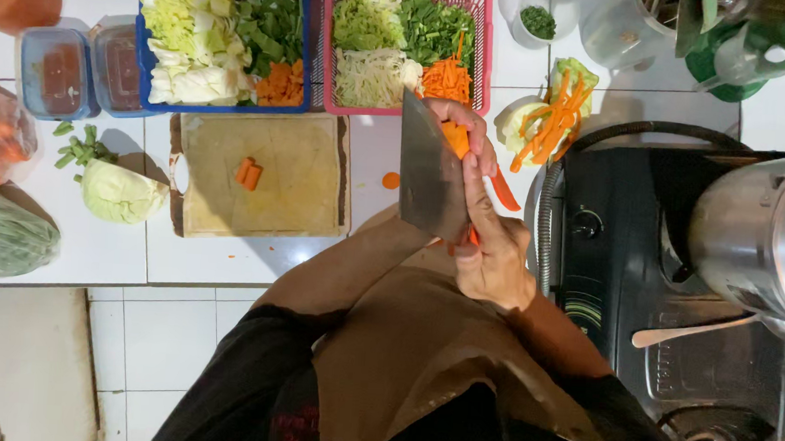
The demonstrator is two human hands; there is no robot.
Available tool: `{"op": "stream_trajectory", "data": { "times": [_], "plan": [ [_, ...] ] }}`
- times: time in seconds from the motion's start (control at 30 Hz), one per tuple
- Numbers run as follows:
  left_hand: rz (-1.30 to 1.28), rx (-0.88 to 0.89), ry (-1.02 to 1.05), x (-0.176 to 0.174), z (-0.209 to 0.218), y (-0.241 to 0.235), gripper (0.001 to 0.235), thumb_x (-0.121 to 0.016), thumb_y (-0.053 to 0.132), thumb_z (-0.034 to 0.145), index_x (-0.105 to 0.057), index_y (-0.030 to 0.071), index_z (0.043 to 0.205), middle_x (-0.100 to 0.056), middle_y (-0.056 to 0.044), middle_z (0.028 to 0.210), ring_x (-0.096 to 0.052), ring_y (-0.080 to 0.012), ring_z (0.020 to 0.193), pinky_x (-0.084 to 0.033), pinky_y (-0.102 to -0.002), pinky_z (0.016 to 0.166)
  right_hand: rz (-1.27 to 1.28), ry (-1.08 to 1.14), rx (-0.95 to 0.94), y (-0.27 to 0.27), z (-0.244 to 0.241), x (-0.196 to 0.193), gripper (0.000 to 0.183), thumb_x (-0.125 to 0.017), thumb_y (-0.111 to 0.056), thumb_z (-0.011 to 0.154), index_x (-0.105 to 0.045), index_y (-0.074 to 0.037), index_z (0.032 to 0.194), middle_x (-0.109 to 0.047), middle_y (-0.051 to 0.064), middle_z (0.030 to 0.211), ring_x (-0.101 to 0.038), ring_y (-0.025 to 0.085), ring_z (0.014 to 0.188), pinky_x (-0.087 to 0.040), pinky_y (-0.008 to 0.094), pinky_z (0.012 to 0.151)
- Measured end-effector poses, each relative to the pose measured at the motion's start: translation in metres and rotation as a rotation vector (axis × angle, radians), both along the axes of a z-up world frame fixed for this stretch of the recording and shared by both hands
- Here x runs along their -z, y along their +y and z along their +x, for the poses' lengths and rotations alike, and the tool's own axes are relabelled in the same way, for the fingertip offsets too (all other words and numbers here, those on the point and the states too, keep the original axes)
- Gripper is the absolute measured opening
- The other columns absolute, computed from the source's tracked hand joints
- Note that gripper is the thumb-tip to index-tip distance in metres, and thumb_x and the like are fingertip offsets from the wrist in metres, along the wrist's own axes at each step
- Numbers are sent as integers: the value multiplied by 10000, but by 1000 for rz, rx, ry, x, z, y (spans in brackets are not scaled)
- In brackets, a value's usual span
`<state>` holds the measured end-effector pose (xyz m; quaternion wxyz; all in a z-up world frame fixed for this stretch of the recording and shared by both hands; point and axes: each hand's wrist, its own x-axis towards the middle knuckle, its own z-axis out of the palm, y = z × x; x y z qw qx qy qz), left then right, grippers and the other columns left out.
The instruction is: The person peels a carrot using a peeler, then cuts it into small pieces with a knife on a wooden cutting board. The person transfers the cut carrot pieces into a blue basket containing other chopped vegetables.
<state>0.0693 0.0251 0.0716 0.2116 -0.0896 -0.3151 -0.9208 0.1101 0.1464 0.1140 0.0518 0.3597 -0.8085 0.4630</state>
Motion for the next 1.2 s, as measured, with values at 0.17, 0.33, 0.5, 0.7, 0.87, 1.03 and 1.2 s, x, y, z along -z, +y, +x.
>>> {"op": "stream_trajectory", "data": {
  "times": [0.17,0.33,0.5,0.7,0.87,1.03,1.2],
  "plan": [
    [-74,-56,15,-14,19,3,279,-626,153,1056,-446,43,1238,-515,-105,1002,-638,-225,730,-579,-374,721,-13,72,-22,4,6,2,854,-329,-629,1099,-377,89,1557,-696,102,811,-597,155,553,-492,293,569],
    [58,67,62,-16,18,-2,321,-657,177,1037,-430,40,1219,-537,-123,1006,-672,-278,801,-615,-432,765,-13,111,-31,5,7,1,846,-329,-629,1111,-365,82,1568,-732,191,995,-603,176,571,-498,300,583],
    [-58,35,-21,-22,22,-1,305,-598,269,1081,-413,61,1206,-572,-134,963,-671,-270,819,-624,-429,814,14,81,-34,7,9,-2,835,-338,-616,1117,-361,82,1574,-694,138,883,-614,186,588,-506,302,595],
    [-4,226,-150,-1,12,-13,411,-550,413,1080,-419,24,1092,-586,-172,832,-670,-310,726,-630,-524,829,9,49,-29,9,10,4,823,-355,-591,1092,-386,84,1562,-586,62,681,-598,184,559,-499,313,581],
    [-115,196,-51,19,3,-13,502,-561,493,1059,-444,5,1047,-623,-198,773,-681,-326,683,-625,-593,872,-23,112,-23,8,6,12,800,-376,-590,1114,-388,90,1536,-743,226,1014,-596,221,556,-497,322,584],
    [-47,210,-14,27,5,-14,527,-541,528,1083,-480,13,989,-620,-192,719,-676,-290,653,-620,-572,862,-50,110,-2,9,9,23,853,-314,-657,1115,-395,57,1575,-700,306,1248,-656,220,633,-509,307,623],
    [-80,647,329,47,-50,-30,497,-545,485,1062,-535,11,913,-620,-267,801,-669,-363,751,-480,-570,1038,-6,134,50,7,1,37,865,-333,-663,1067,-427,57,1538,-728,147,834,-556,169,501,-444,306,535]
  ]
}}
